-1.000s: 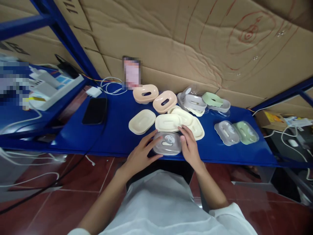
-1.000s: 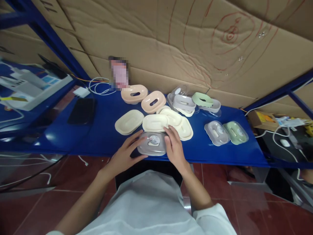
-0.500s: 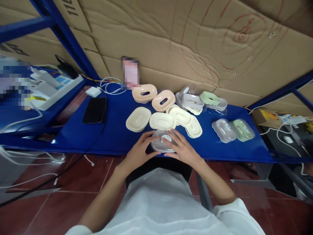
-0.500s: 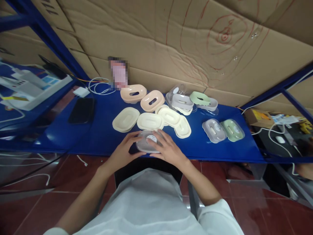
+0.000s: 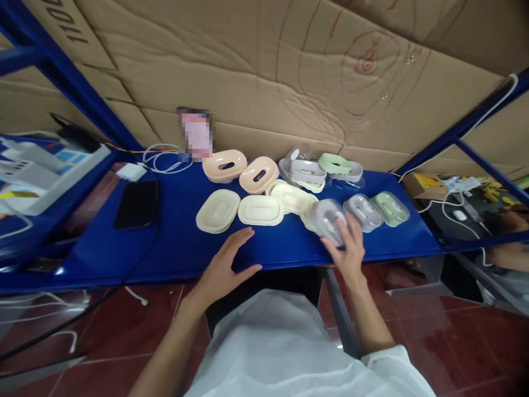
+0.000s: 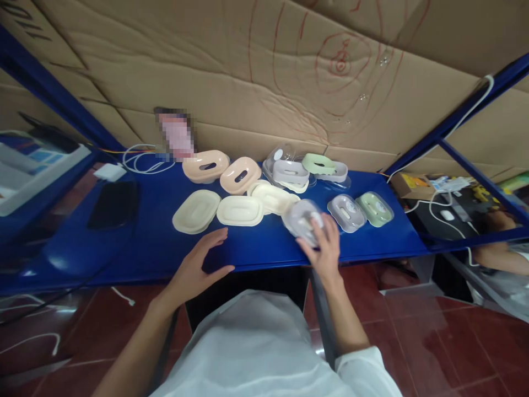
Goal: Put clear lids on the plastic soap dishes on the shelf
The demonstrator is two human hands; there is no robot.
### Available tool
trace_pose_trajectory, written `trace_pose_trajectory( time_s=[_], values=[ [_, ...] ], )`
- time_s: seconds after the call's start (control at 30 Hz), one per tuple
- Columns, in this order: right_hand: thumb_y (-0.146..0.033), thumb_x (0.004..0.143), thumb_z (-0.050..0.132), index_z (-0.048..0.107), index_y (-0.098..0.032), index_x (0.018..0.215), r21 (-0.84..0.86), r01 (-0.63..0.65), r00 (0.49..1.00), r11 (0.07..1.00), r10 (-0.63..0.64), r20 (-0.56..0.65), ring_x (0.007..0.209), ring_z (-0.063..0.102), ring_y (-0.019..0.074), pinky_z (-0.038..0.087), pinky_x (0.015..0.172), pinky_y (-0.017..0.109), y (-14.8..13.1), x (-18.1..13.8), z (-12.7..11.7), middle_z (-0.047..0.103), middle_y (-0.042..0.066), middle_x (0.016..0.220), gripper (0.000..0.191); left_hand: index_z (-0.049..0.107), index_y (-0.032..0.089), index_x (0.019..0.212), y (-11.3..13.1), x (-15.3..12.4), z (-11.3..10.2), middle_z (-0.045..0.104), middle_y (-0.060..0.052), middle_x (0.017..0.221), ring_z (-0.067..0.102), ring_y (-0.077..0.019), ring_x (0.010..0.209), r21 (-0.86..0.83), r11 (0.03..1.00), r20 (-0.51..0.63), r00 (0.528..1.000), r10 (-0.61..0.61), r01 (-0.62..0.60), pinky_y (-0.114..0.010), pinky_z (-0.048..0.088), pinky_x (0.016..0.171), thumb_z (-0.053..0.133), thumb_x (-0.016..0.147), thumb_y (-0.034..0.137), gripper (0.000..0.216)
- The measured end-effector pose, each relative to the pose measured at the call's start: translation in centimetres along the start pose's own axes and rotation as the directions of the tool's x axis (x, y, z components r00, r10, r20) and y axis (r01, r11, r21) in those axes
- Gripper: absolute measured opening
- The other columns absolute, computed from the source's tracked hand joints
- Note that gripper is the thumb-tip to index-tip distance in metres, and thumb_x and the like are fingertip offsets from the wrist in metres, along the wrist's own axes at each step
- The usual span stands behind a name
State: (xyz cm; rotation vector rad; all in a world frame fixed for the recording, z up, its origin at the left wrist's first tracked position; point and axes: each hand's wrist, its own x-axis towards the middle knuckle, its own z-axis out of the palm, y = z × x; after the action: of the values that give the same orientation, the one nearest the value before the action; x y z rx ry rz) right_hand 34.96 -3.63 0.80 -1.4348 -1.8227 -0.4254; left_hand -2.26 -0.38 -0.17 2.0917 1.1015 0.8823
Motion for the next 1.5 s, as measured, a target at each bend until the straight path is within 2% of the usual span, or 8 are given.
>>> trace_pose_trajectory(
  time_s=[0.17,0.37,0.73,0.87,1.03,1.23,1.37,1.5],
  values=[
    [-0.057,0.102,0.065,0.061,-0.024,0.153,-0.307,-0.202,0.977,0.93,0.211,-0.002,0.147,0.051,0.0394,0.047,0.117,0.06,6.3,-1.3,-1.0,0.057,0.019,0.157,0.061,0.047,0.034,0.157,0.5,0.3,0.2,0.061,-0.006,0.153,0.062,-0.0251,0.141,0.095,0.995,-0.009,0.999,0.042,-0.041,-0.045,0.054,0.12,0.065,0.104,0.043,0.057],
    [-0.056,0.106,0.055,0.058,-0.022,0.155,-0.48,-0.207,0.962,0.853,0.267,0.06,0.155,0.041,0.0439,0.03,0.121,0.071,6.3,0.1,-0.8,0.045,0.023,0.168,0.06,0.053,0.033,0.152,0.3,0.3,0.4,0.064,-0.006,0.148,0.064,-0.0234,0.138,0.101,0.994,-0.022,0.999,0.036,-0.034,-0.044,0.054,0.119,0.061,0.106,0.042,0.047],
    [-0.042,0.111,0.052,0.073,-0.023,0.13,-0.075,0.003,0.921,0.997,0.027,0.39,0.123,0.069,0.0312,0.046,0.113,0.054,-1.7,2.1,3.4,0.068,0.014,0.147,0.034,0.045,0.024,0.161,0.8,2.2,1.0,0.039,-0.016,0.172,0.038,-0.0386,0.159,0.445,0.891,-0.05,0.99,0.13,-0.094,-0.063,0.042,0.124,0.058,0.107,0.033,0.056],
    [-0.043,0.111,0.05,0.063,-0.026,0.144,0.026,-0.016,0.905,1.0,0.003,0.426,0.142,0.059,0.0314,0.039,0.122,0.058,0.3,2.3,1.8,0.062,0.013,0.156,0.04,0.062,0.022,0.144,1.1,4.0,1.4,0.068,-0.014,0.145,0.058,-0.036,0.142,0.538,0.827,-0.003,0.981,0.193,-0.161,-0.068,0.033,0.124,0.055,0.108,0.026,0.037],
    [-0.03,0.109,0.04,0.046,-0.018,0.161,-0.175,-0.061,0.951,0.983,0.11,0.289,0.156,0.044,0.0311,0.037,0.124,0.056,5.6,9.8,3.0,0.049,0.019,0.166,0.054,0.072,0.023,0.121,2.2,2.9,2.2,0.076,-0.005,0.109,0.071,-0.0231,0.109,0.433,0.844,0.095,0.947,0.305,-0.316,-0.058,0.038,0.12,0.054,0.108,0.018,0.022],
    [-0.02,0.101,0.047,0.068,-0.012,0.136,-0.418,-0.151,0.887,0.896,0.309,0.343,0.128,0.065,0.0363,0.031,0.121,0.064,9.8,18.9,5.8,0.075,0.022,0.129,0.042,0.065,0.026,0.137,1.8,0.1,1.7,0.068,-0.012,0.136,0.065,-0.0258,0.128,0.324,0.902,-0.002,0.953,0.303,-0.286,-0.048,0.051,0.114,0.061,0.105,0.021,0.033],
    [-0.029,0.109,0.044,0.068,-0.019,0.14,-0.199,0.042,0.96,0.979,0.016,0.281,0.122,0.064,0.0321,0.039,0.116,0.054,5.1,15.7,3.8,0.074,0.016,0.126,0.04,0.044,0.034,0.161,1.3,-0.2,1.0,0.048,-0.014,0.162,0.05,-0.0327,0.15,0.292,0.947,-0.033,0.988,0.151,-0.135,-0.053,0.051,0.119,0.064,0.104,0.027,0.061],
    [-0.019,0.107,0.052,0.065,-0.03,0.148,0.114,0.32,0.865,0.941,-0.339,0.369,0.116,0.064,0.0283,0.045,0.11,0.047,-4.3,8.2,2.6,0.073,0.01,0.116,0.044,0.025,0.039,0.17,0.6,-0.1,0.6,0.024,-0.015,0.177,0.047,-0.0362,0.153,0.255,0.964,-0.056,0.994,0.092,-0.075,-0.056,0.052,0.119,0.068,0.102,0.032,0.081]
  ],
)
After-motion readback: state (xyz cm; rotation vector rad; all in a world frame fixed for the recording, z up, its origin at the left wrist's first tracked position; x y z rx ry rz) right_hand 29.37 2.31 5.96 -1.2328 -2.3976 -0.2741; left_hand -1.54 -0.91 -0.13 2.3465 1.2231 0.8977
